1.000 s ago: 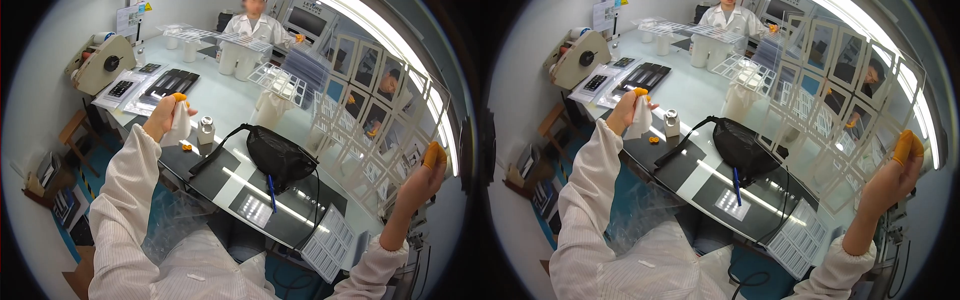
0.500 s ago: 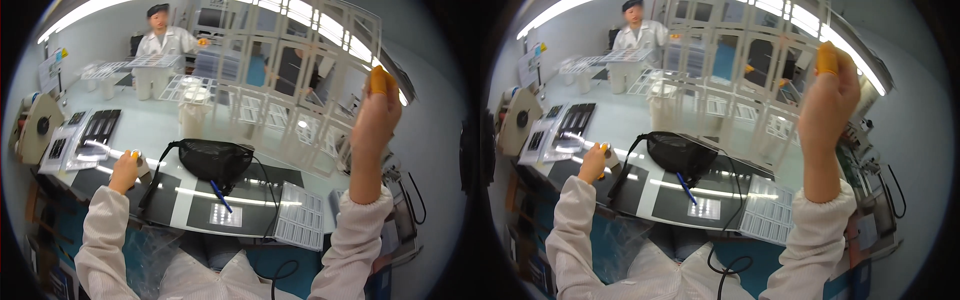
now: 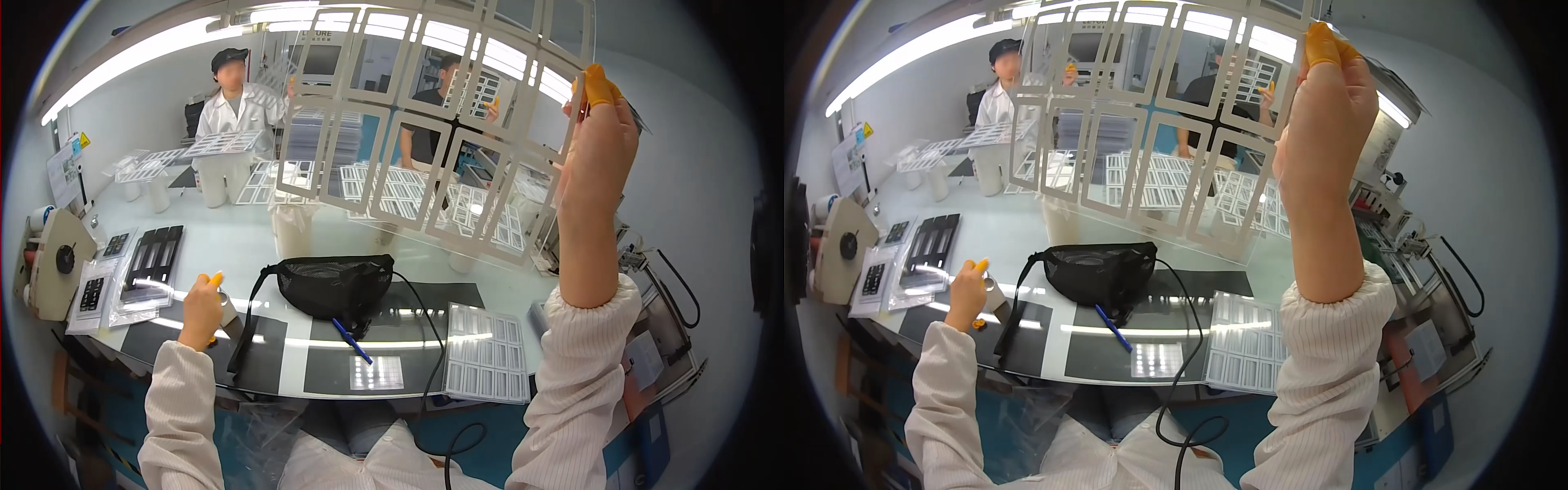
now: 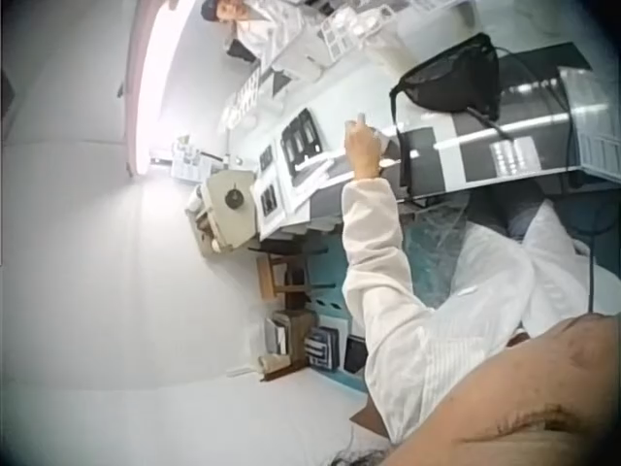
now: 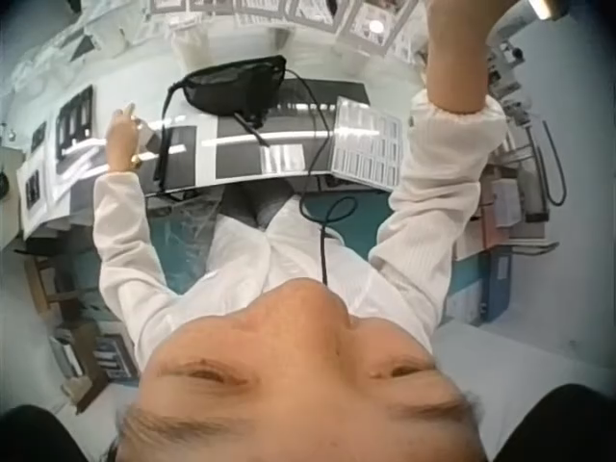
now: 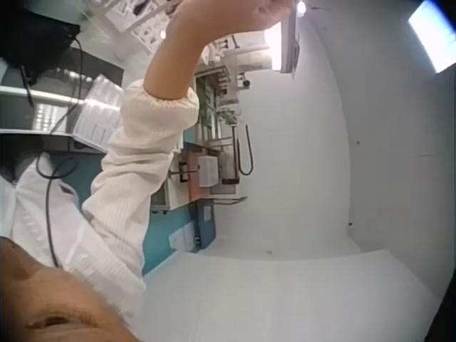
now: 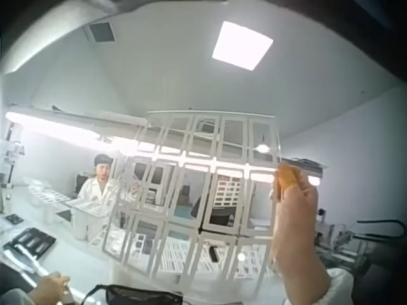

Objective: Cleaning rectangular frames or grids using a spray bottle and a cloth.

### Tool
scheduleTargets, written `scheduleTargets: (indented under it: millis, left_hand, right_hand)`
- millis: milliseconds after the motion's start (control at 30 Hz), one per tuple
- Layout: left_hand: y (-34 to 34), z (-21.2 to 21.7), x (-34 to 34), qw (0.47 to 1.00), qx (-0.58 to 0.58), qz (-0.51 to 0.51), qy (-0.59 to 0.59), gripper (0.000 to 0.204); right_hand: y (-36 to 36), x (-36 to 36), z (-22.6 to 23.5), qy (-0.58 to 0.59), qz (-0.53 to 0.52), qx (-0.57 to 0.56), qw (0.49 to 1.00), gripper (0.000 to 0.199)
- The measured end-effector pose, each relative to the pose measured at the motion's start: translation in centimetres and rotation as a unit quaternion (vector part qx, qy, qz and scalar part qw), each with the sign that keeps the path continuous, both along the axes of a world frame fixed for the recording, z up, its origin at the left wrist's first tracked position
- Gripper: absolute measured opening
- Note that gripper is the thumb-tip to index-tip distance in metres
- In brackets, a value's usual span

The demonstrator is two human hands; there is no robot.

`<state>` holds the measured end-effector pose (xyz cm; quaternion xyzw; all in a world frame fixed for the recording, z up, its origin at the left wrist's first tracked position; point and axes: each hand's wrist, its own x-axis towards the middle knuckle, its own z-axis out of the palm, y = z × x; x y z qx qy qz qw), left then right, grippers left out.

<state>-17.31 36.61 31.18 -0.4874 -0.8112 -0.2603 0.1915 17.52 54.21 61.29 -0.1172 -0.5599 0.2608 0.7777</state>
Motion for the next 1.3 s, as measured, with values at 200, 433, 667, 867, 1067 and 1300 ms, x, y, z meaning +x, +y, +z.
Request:
scheduleTargets:
  millis: [200,433,667,867,1067,1300]
  left_hand:
    - [2.7,9.9,12.9,0.828,0.146,-0.39,-0.375,0.033]
    - [3.7,15.8,19.9,0.604,0.125,-0.594,-0.516,0.049]
    - [3.9,16.0,22.4,0.461,0.194,-0.621,-0.604,0.042]
    - [4.0,15.3,23.2,0.565,0.237,-0.604,-0.51,0.018]
    - [3.8,15.4,23.1,0.63,0.253,-0.579,-0.452,0.016]
    - [3.7,14.6,22.9,0.641,0.21,-0.565,-0.476,0.022]
  right_hand:
    - [-0.6,-0.1,0.5,0.046,0.043,-0.001,0.998,0.029]
    - [-2.6,-0.2,0.9,0.035,0.108,-0.041,0.993,0.03]
    - [-3.4,0.3,0.2,0.036,0.157,-0.049,0.986,0.015]
    - [-3.6,1.6,-0.2,0.001,0.103,-0.021,0.994,0.026]
    - [-3.7,1.8,-0.3,0.023,0.097,0.012,0.995,0.027]
    - [-3.8,2.1,-0.2,0.027,0.094,0.031,0.995,0.03]
